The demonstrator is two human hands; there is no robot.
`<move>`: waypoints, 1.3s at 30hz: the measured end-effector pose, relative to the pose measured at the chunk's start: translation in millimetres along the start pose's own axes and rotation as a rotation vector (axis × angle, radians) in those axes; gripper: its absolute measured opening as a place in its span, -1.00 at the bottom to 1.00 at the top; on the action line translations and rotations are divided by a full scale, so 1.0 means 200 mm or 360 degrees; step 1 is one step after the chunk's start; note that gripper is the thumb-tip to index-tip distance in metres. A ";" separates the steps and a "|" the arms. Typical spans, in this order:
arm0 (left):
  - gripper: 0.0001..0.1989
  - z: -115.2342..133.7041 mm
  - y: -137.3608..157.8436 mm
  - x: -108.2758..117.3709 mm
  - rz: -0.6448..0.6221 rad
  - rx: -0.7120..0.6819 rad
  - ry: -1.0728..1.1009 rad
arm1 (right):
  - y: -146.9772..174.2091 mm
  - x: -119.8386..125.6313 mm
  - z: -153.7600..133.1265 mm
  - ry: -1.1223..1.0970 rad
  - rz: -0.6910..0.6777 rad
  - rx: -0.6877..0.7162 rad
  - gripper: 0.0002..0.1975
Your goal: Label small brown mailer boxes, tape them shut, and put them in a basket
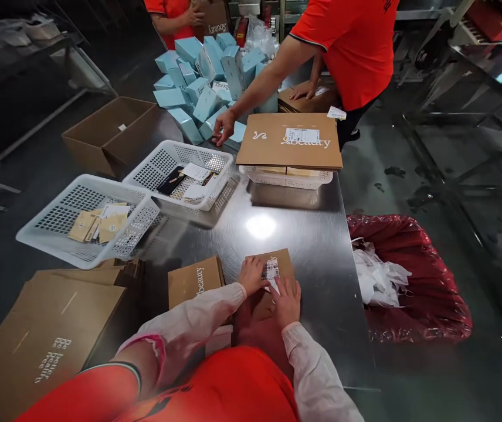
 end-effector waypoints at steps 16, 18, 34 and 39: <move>-0.23 -0.18 -0.16 0.12 0.0110 0.0051 0.0108 | 0.12 -0.19 -0.09 -0.0068 -0.0087 0.0390 -0.57; -0.46 -0.22 -0.19 0.14 0.0182 0.0156 0.0176 | 0.17 -0.22 -0.13 -0.0082 -0.0167 0.0492 -0.48; -0.59 -0.35 0.16 0.36 0.0254 0.0053 0.0279 | 0.07 -0.11 -0.13 -0.0231 0.0042 0.0364 -0.58; -0.66 -0.41 0.75 0.03 -0.0024 0.0006 0.0266 | 0.04 -0.23 -0.41 -0.0655 -0.0584 0.0207 -0.65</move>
Point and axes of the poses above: each hand's wrist, its own y-axis away from the middle knuckle, its own x-axis out of the back of the hand, z = x × y, the point moved 9 cm from there along -y, towards the middle knuckle, and after that the axes turned 12 degrees about -z, right-handed, at the moved point
